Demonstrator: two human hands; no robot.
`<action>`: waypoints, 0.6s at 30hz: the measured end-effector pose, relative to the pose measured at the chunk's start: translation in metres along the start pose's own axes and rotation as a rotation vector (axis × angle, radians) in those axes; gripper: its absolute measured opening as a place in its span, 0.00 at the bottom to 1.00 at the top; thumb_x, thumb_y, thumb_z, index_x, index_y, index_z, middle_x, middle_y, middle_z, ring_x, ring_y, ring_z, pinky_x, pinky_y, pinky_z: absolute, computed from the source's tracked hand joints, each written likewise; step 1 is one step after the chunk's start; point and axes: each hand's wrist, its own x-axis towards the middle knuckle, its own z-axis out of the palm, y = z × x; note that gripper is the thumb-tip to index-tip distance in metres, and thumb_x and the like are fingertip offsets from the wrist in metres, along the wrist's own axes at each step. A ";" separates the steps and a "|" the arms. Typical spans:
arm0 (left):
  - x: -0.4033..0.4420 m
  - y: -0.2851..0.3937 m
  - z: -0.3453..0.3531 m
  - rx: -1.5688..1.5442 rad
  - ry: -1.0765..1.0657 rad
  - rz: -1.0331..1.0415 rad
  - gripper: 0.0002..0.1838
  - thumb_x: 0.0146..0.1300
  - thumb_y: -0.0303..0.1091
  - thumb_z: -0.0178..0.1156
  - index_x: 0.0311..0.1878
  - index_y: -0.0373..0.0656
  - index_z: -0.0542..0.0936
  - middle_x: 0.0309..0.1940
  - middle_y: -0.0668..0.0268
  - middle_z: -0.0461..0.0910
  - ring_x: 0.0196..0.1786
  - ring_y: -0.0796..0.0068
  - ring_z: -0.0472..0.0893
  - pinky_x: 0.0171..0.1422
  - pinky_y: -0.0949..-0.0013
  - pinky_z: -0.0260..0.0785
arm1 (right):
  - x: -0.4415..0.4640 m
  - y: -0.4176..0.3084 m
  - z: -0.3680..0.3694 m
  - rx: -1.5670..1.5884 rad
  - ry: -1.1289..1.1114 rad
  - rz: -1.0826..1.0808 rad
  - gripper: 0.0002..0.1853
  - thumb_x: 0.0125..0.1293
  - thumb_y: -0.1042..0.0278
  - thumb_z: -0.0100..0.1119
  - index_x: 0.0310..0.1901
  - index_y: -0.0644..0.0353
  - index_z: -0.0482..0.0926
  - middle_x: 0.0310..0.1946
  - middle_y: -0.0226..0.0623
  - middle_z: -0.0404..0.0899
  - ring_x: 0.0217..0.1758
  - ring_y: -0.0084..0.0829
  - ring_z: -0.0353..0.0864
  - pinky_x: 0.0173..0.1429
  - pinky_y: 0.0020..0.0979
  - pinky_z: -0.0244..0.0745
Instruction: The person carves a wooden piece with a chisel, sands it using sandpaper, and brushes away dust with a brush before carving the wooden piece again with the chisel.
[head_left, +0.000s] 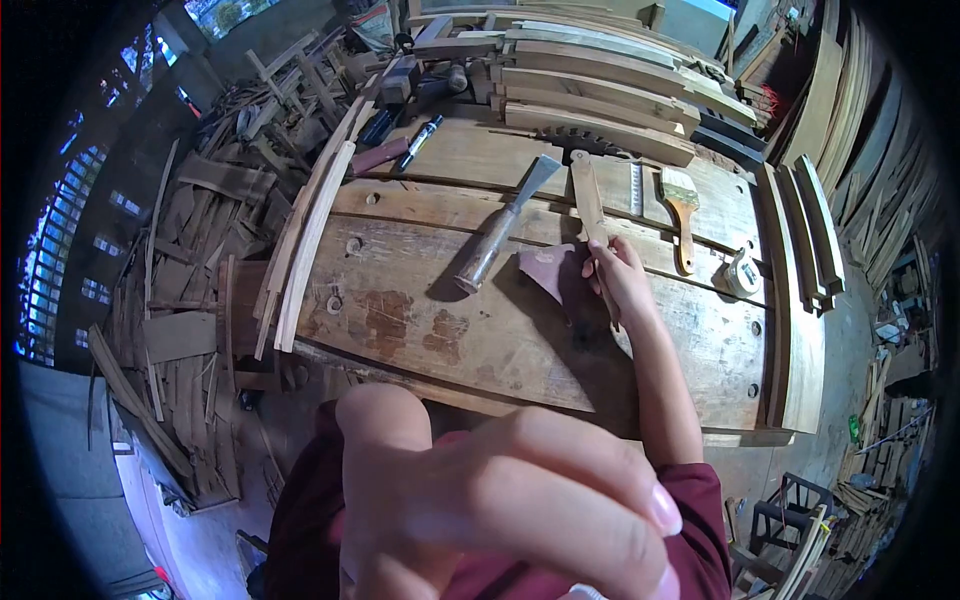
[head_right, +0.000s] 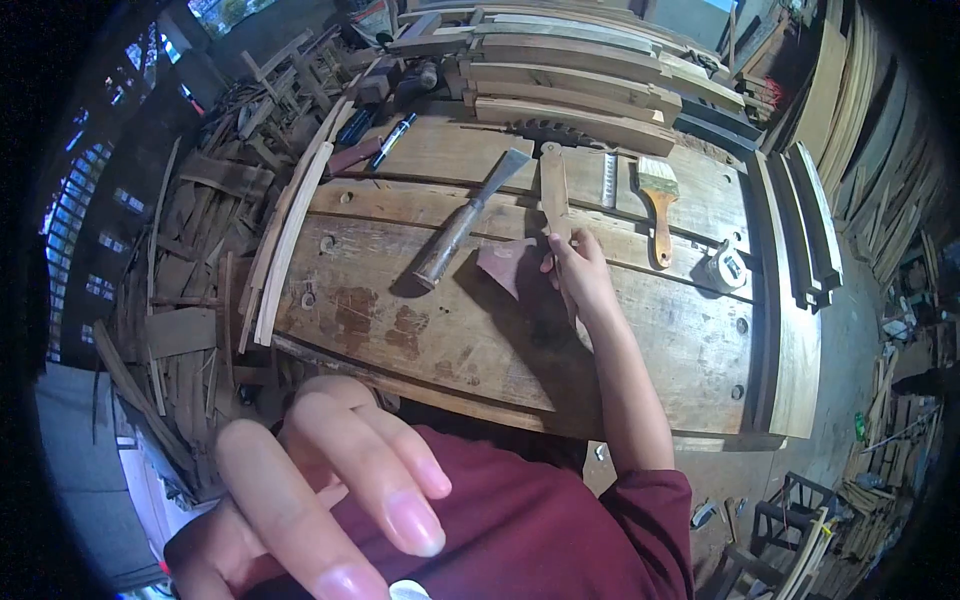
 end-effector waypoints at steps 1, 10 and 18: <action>-0.001 -0.006 0.008 -0.001 0.104 0.074 0.07 0.49 0.42 0.67 0.30 0.65 0.77 0.39 0.57 0.71 0.42 0.57 0.71 0.43 0.65 0.71 | -0.001 -0.001 0.000 0.000 -0.002 -0.004 0.11 0.69 0.62 0.52 0.44 0.61 0.69 0.20 0.31 0.73 0.18 0.20 0.67 0.22 0.23 0.62; -0.006 0.015 -0.003 -0.139 0.140 -0.148 0.08 0.56 0.48 0.63 0.28 0.61 0.75 0.38 0.58 0.71 0.42 0.59 0.72 0.45 0.66 0.72 | -0.001 -0.001 0.000 0.001 -0.007 -0.011 0.10 0.69 0.63 0.52 0.42 0.61 0.69 0.21 0.30 0.73 0.19 0.20 0.67 0.23 0.22 0.62; -0.009 -0.041 -0.098 0.589 -0.117 -0.236 0.12 0.64 0.45 0.54 0.41 0.49 0.79 0.47 0.56 0.70 0.54 0.59 0.69 0.58 0.57 0.62 | -0.004 -0.001 0.003 0.093 0.045 -0.058 0.13 0.67 0.67 0.54 0.49 0.65 0.70 0.22 0.29 0.72 0.19 0.19 0.67 0.24 0.22 0.62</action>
